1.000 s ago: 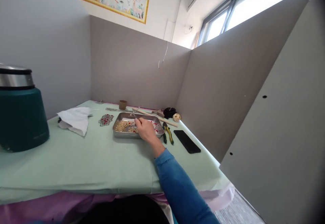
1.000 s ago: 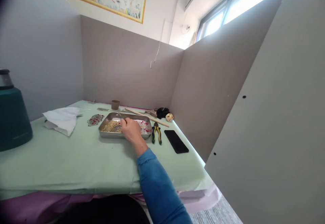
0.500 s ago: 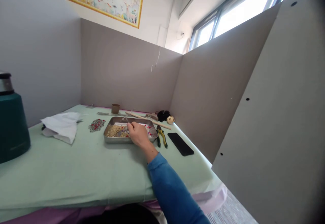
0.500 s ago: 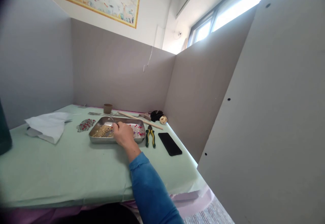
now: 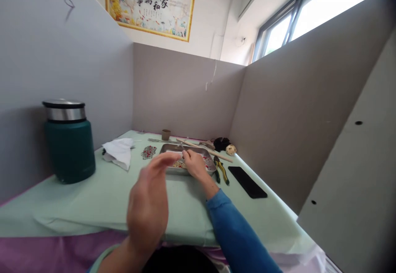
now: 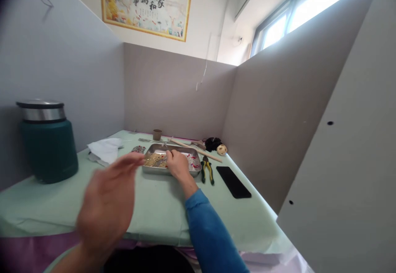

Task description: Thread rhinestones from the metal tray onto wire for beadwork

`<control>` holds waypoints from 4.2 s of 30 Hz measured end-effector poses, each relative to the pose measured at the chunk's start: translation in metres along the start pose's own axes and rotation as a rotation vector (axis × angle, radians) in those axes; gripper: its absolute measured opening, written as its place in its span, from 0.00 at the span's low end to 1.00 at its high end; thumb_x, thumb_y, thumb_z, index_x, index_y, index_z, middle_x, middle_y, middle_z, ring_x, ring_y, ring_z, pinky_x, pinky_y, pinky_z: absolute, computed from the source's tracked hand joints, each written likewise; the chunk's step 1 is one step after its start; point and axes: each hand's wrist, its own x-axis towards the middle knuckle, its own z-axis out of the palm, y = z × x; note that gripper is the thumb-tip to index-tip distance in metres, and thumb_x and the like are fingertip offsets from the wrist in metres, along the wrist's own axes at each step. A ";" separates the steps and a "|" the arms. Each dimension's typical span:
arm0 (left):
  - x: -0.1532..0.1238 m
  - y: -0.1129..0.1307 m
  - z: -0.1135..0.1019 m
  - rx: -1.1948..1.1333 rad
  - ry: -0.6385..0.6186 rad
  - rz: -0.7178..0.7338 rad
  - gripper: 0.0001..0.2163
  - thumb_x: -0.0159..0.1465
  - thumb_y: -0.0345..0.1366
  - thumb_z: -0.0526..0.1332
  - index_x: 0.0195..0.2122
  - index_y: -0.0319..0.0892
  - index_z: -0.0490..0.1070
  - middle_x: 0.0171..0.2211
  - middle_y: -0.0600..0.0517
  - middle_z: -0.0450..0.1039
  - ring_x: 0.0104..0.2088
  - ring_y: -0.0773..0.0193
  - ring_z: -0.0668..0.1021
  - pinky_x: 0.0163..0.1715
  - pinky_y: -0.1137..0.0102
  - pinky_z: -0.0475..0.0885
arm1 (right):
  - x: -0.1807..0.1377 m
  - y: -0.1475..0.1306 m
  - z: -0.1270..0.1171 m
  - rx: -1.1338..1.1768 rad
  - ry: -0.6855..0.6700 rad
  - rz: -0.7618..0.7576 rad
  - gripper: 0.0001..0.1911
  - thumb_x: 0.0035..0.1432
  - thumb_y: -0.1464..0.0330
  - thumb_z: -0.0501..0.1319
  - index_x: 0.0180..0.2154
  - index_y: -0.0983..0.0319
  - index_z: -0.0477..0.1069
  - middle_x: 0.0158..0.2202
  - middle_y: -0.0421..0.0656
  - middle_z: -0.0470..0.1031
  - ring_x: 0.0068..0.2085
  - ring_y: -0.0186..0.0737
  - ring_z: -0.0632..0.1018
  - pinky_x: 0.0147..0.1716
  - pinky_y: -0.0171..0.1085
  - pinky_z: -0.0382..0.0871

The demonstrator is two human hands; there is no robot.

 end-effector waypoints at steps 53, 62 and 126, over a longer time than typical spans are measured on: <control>0.130 -0.113 -0.079 0.697 -0.409 -0.392 0.06 0.54 0.31 0.56 0.26 0.36 0.71 0.22 0.51 0.72 0.20 0.73 0.69 0.23 0.77 0.67 | -0.002 0.002 0.002 0.023 -0.062 -0.048 0.22 0.63 0.58 0.45 0.28 0.62 0.71 0.26 0.42 0.74 0.28 0.37 0.71 0.26 0.33 0.52; 0.129 -0.105 -0.075 0.662 -0.329 -0.418 0.07 0.56 0.33 0.56 0.25 0.35 0.71 0.23 0.51 0.72 0.19 0.73 0.68 0.21 0.76 0.67 | -0.002 0.002 0.003 0.056 -0.084 -0.101 0.20 0.63 0.60 0.45 0.30 0.62 0.69 0.31 0.43 0.74 0.31 0.36 0.71 0.28 0.32 0.54; 0.125 -0.100 -0.074 0.686 -0.242 -0.413 0.08 0.52 0.36 0.60 0.25 0.36 0.72 0.21 0.51 0.71 0.18 0.73 0.67 0.20 0.75 0.65 | -0.003 0.003 0.003 -0.075 -0.054 -0.149 0.20 0.63 0.60 0.45 0.28 0.61 0.69 0.27 0.42 0.74 0.28 0.36 0.70 0.26 0.33 0.52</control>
